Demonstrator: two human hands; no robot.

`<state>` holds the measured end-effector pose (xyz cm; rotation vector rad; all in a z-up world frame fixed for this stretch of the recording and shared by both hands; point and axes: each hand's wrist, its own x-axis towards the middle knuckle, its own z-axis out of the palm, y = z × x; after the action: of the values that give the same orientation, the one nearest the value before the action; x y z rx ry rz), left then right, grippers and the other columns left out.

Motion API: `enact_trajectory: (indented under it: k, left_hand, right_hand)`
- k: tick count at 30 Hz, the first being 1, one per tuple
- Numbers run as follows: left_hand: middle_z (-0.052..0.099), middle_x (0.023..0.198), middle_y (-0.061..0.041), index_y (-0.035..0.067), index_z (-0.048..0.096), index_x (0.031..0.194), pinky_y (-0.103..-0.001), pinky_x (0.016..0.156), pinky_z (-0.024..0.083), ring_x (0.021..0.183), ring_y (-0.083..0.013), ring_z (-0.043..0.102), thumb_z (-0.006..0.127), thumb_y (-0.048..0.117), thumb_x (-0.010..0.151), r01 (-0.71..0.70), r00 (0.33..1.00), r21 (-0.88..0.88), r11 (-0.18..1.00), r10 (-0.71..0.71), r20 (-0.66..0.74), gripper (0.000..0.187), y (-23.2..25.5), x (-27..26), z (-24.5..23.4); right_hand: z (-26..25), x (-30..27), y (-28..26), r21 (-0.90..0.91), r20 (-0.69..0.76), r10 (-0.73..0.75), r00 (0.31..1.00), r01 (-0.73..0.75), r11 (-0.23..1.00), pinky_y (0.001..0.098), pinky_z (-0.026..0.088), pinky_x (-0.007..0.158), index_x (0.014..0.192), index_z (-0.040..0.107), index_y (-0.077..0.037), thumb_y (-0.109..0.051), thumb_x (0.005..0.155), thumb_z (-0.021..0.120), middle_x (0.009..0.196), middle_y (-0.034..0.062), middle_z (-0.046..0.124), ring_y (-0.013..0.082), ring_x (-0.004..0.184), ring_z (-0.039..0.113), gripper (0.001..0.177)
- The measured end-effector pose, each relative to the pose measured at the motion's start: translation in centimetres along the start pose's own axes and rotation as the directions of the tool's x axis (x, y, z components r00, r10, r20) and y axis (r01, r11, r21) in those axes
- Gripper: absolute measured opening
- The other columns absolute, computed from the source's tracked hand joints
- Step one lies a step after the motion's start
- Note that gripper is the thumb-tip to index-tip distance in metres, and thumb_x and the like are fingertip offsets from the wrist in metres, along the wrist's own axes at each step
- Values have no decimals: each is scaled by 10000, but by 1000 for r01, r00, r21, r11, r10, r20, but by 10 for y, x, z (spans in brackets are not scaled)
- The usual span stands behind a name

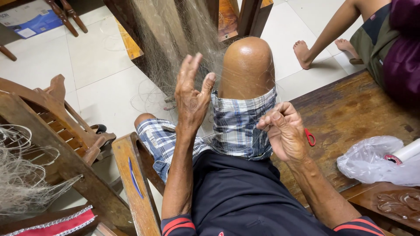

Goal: Repairing a fishing net by threading a line through the mesh using a shuttle and cutting it with scissors

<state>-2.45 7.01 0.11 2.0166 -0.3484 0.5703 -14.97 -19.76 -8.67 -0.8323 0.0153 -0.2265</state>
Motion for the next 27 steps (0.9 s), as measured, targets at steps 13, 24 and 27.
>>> enact_trajectory:
  k: [13, 24, 27]
  left_hand:
    - [570, 1761, -284, 163, 777, 1591, -696, 1323, 493, 1666, -510, 529, 771, 361, 1228, 137, 989, -378, 915, -144, 10, 414, -20, -15, 0]
    - [734, 1586, -238, 92, 828, 1397, -516, 1129, 705, 1408, -356, 776, 816, 273, 1198, 90, 968, -552, 829, -203, -147, 269, -26, -11, -16]
    - [707, 1681, -200, 135, 756, 1532, -448, 1211, 736, 1503, -349, 743, 713, 241, 1195, 98, 995, -442, 891, -100, 20, 356, -20, 10, 2]
  right_hand:
    - [-1, 1, -26, 6, 51, 60, 997, -60, 998, 463, 768, 949, 1263, 676, -83, -87, 1174, 723, 1113, 102, 764, 273, 1085, 838, 101]
    - [-7, 7, -60, 20, 311, 126, 942, -139, 990, 469, 680, 869, 1270, 650, -124, -59, 1128, 727, 1018, 79, 686, 246, 989, 758, 174]
    - [13, 2, -78, 26, 487, 126, 864, -159, 987, 431, 600, 930, 1177, 691, -131, -94, 1086, 827, 1029, 34, 643, 228, 970, 644, 168]
